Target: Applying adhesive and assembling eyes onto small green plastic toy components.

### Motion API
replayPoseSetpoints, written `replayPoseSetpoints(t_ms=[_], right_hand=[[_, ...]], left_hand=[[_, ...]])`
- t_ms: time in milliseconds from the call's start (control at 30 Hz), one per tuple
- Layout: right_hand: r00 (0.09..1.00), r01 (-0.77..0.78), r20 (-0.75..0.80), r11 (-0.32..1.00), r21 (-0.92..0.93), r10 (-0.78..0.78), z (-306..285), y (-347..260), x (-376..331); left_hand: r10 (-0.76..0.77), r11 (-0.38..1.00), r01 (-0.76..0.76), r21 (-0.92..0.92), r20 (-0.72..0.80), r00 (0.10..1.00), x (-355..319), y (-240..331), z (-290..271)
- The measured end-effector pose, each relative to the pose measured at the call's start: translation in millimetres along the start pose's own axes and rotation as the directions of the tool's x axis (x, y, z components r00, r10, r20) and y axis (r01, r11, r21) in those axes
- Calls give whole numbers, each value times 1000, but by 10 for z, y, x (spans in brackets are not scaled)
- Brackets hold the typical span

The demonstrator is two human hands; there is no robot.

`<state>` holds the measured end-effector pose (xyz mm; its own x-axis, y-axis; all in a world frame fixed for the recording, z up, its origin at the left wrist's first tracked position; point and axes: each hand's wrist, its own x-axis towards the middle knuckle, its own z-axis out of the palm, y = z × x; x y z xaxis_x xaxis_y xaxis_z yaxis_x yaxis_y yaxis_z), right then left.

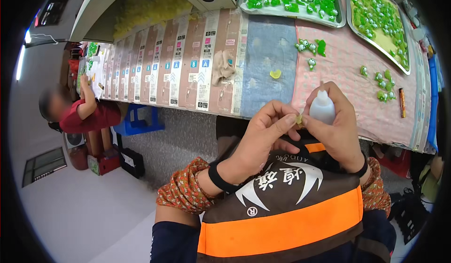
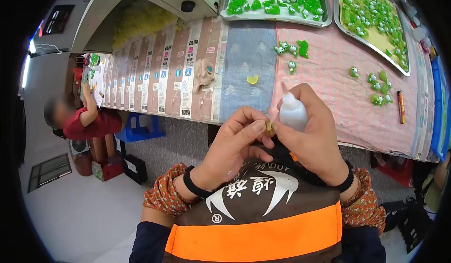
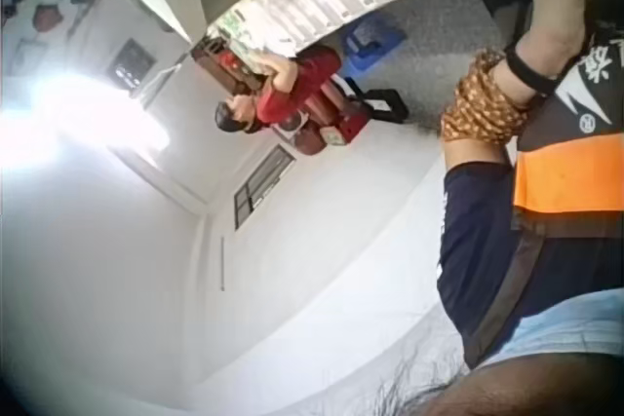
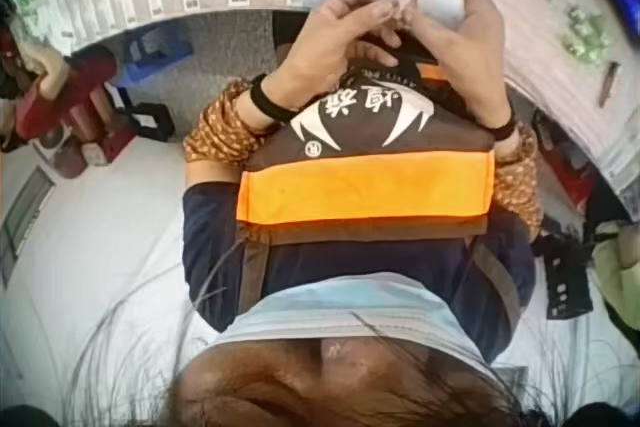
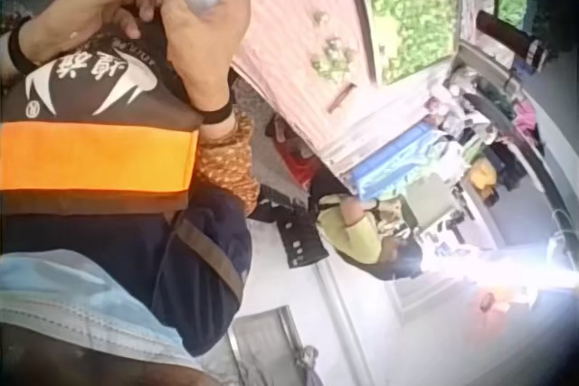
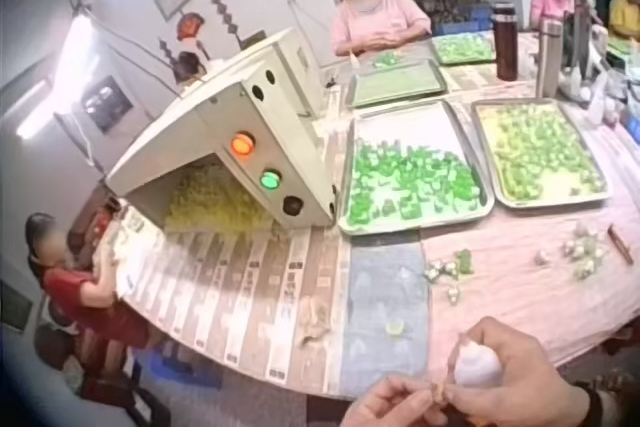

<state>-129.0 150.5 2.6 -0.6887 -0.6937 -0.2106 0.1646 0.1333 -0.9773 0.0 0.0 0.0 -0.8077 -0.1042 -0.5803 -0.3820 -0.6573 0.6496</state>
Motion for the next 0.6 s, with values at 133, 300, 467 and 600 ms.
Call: replayPoseSetpoints(t_ms=[133, 300, 467, 600], right_hand=[[996, 39, 85, 984, -176, -24, 3, -84, 7], [990, 37, 138, 960, -277, 2, 35, -164, -33], [990, 94, 128, 935, -341, -53, 40, -128, -34], [990, 143, 54, 956, -256, -133, 20, -45, -47]], left_hand=[[-27, 999, 31, -43, 93, 995, -9, -11, -36], [13, 1000, -9, -28, 154, 988, -13, -134, -137], [0, 994, 18, -107, 158, 987, -17, -188, -181], [34, 978, 1, -211, 161, 986, -26, -238, -268]])
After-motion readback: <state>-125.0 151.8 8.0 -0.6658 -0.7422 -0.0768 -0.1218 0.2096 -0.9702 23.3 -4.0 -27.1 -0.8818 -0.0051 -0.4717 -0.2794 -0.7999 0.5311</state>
